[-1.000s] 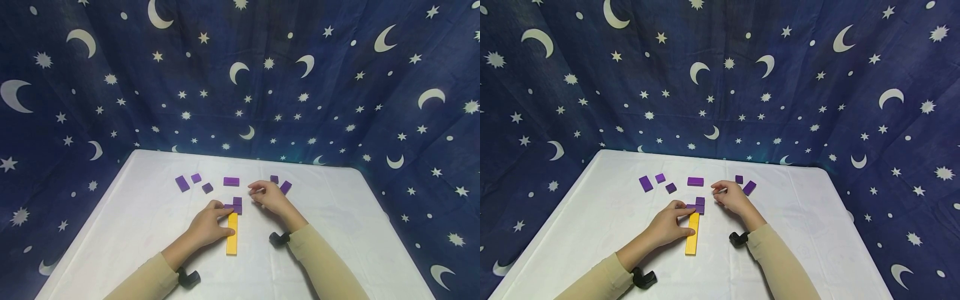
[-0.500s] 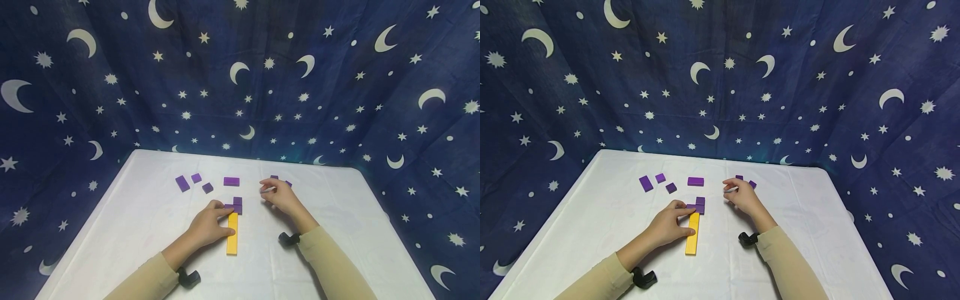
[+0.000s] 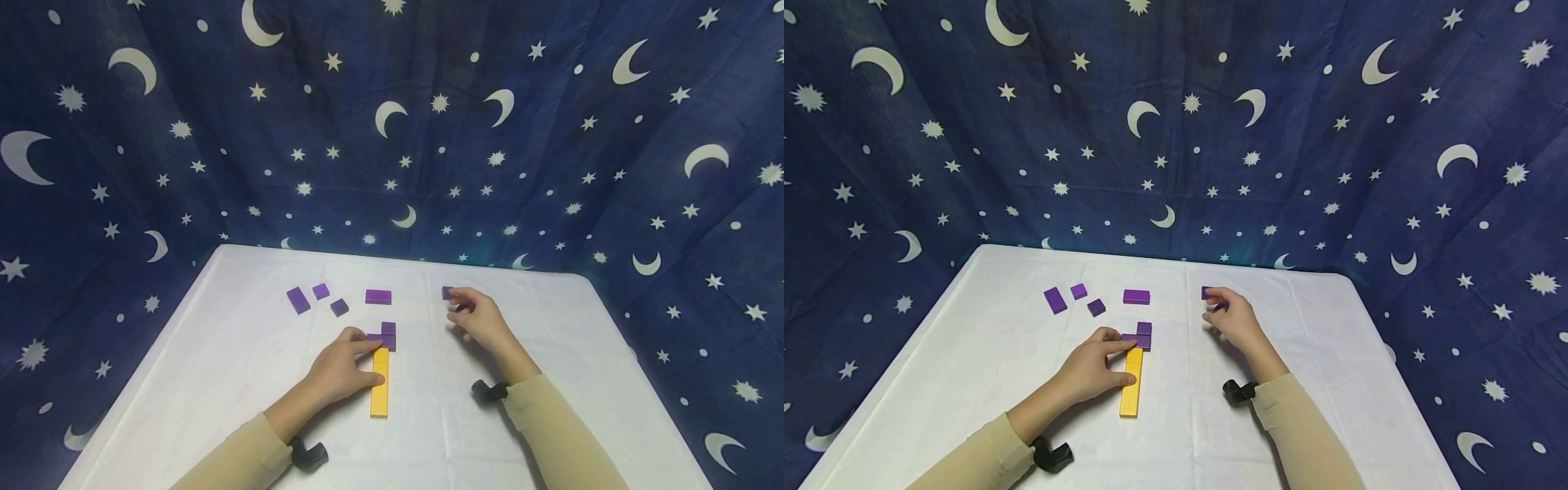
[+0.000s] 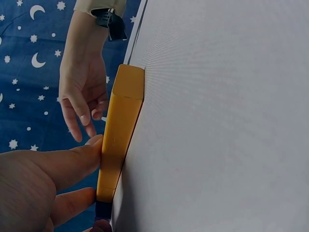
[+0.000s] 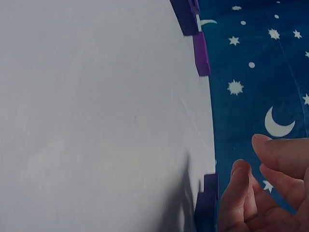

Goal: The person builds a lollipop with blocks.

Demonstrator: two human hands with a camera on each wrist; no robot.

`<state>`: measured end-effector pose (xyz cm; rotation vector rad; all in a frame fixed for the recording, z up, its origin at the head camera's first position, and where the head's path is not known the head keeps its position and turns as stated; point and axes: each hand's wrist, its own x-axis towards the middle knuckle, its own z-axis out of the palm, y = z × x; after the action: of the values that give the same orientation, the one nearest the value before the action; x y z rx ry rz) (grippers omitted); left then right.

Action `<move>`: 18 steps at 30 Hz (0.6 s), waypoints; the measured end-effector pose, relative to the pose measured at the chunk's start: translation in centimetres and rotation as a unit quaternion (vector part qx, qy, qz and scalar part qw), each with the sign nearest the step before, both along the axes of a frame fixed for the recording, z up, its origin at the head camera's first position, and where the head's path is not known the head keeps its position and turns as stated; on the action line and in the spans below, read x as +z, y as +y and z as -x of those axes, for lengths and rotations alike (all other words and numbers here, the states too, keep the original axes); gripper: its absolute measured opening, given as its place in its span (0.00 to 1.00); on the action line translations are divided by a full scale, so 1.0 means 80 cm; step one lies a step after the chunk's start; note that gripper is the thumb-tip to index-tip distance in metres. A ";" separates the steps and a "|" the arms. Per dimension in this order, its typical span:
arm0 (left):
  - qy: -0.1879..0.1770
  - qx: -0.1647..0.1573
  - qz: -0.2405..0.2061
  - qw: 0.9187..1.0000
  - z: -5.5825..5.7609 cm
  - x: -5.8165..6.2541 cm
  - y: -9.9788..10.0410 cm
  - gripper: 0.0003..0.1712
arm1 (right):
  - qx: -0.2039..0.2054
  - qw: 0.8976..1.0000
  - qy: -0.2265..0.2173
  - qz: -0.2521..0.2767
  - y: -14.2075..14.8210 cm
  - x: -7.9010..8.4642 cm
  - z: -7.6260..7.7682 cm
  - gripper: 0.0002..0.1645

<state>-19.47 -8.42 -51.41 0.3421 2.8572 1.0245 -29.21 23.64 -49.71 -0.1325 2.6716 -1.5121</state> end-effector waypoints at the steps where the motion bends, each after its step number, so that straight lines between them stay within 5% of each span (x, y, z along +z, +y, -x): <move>1: 0.002 -0.001 0.001 1.000 0.000 0.000 0.000 0.40 | -0.004 1.000 0.002 -0.002 0.003 0.000 0.000 0.35; 18: -0.003 0.001 0.001 1.000 0.000 0.000 -0.001 0.39 | -0.055 0.997 -0.032 -0.050 0.040 0.000 0.001 0.40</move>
<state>-19.51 -8.48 -51.41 0.3354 2.8531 1.0225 -29.27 26.86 -49.74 0.0678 2.7379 -1.3798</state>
